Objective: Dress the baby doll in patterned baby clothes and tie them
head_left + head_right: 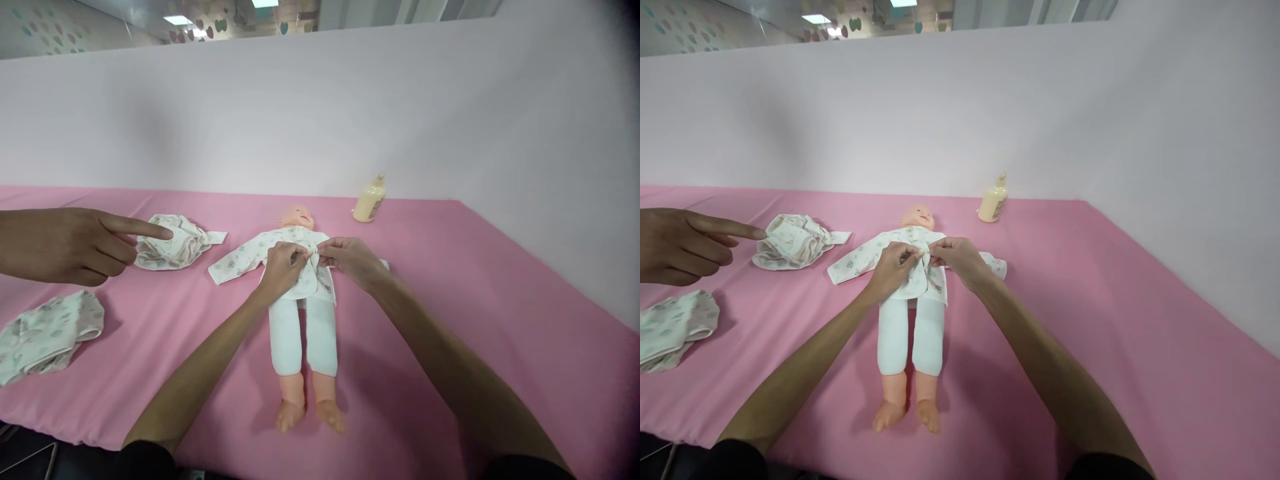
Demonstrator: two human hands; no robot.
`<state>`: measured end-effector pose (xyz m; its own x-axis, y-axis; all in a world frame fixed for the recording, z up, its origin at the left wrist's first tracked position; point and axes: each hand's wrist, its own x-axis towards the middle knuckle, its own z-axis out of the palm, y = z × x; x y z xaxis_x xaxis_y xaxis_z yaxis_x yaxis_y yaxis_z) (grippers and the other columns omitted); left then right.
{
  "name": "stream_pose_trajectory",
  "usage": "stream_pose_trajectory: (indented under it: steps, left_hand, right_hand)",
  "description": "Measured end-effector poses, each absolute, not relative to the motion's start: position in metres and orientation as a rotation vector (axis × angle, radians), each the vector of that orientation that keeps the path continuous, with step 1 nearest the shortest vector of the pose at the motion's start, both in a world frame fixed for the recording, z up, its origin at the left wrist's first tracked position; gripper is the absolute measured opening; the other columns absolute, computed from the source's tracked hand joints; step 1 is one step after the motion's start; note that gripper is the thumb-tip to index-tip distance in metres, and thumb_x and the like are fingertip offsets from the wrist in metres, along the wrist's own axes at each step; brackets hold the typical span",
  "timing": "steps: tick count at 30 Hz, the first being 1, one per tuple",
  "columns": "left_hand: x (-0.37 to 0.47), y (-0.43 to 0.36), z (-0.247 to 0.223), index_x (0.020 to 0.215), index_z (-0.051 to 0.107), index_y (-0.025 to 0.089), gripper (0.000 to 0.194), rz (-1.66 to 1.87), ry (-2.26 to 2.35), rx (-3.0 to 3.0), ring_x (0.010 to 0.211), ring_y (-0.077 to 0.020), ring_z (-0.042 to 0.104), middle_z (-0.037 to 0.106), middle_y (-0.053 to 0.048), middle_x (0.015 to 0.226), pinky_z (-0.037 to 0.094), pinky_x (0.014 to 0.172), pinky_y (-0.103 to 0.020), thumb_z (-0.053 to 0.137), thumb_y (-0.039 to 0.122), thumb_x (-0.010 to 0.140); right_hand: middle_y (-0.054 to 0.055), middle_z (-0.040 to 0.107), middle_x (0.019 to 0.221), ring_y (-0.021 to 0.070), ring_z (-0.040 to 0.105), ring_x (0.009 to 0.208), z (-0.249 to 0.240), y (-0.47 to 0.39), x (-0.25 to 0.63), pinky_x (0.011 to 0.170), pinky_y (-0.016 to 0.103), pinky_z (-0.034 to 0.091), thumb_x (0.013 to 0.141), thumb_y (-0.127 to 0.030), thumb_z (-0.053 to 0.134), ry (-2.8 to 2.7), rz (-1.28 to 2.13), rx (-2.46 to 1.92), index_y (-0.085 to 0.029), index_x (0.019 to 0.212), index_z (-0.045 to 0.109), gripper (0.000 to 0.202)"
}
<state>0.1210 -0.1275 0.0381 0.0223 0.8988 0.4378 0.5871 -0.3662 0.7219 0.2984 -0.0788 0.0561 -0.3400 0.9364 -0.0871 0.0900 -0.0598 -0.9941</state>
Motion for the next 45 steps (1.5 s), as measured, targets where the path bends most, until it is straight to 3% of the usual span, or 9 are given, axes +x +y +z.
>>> stream_pose_trajectory:
  steps: [5, 17, 32, 45]
  left_hand:
    - [0.1221, -0.1274, 0.0384, 0.077, 0.066, 0.022, 0.015, 1.254, 1.555, 2.013, 0.099, -0.0216, 0.059, 0.071, -0.001, 0.088, 0.046, 0.09, -0.036, 0.057, 0.021, 0.089]
    - [0.1214, -0.1289, 0.0387, 0.084, 0.067, 0.022, 0.018, 1.297, 1.496, 1.89, 0.107, -0.0211, 0.058, 0.071, -0.003, 0.097, 0.048, 0.09, -0.033, 0.055, 0.032, 0.093]
    - [0.12, -0.1295, 0.04, 0.082, 0.065, 0.02, 0.022, 1.266, 1.511, 1.887, 0.1, -0.0207, 0.058, 0.069, -0.004, 0.091, 0.046, 0.09, -0.032, 0.053, 0.035, 0.094]
    - [0.1122, -0.1317, 0.041, 0.095, 0.069, 0.022, 0.022, 1.126, 1.471, 1.884, 0.113, -0.0229, 0.053, 0.067, -0.005, 0.108, 0.044, 0.092, -0.032, 0.056, 0.038, 0.09]
  right_hand:
    - [0.002, 0.067, 0.07, 0.011, 0.061, 0.065, 0.0569, -0.0807, 0.2967, 0.065, 0.022, 0.052, 0.073, -0.023, 0.075, -1.482, 1.482, -1.114, -0.016, 0.079, 0.071, 0.01]
    - [0.002, 0.067, 0.066, 0.011, 0.062, 0.063, 0.0534, -0.081, 0.2942, 0.063, 0.022, 0.052, 0.074, -0.016, 0.07, -1.527, 1.363, -1.205, -0.016, 0.076, 0.069, 0.003]
    - [0.001, 0.065, 0.066, 0.0126, 0.059, 0.065, 0.0568, -0.0817, 0.2917, 0.066, 0.025, 0.05, 0.066, -0.033, 0.085, -1.582, 1.484, -1.173, -0.015, 0.085, 0.066, 0.033]
    - [-0.001, 0.066, 0.067, 0.0113, 0.059, 0.064, 0.0473, -0.0743, 0.2923, 0.065, 0.025, 0.047, 0.066, -0.032, 0.083, -1.632, 1.426, -1.13, -0.016, 0.085, 0.067, 0.029]
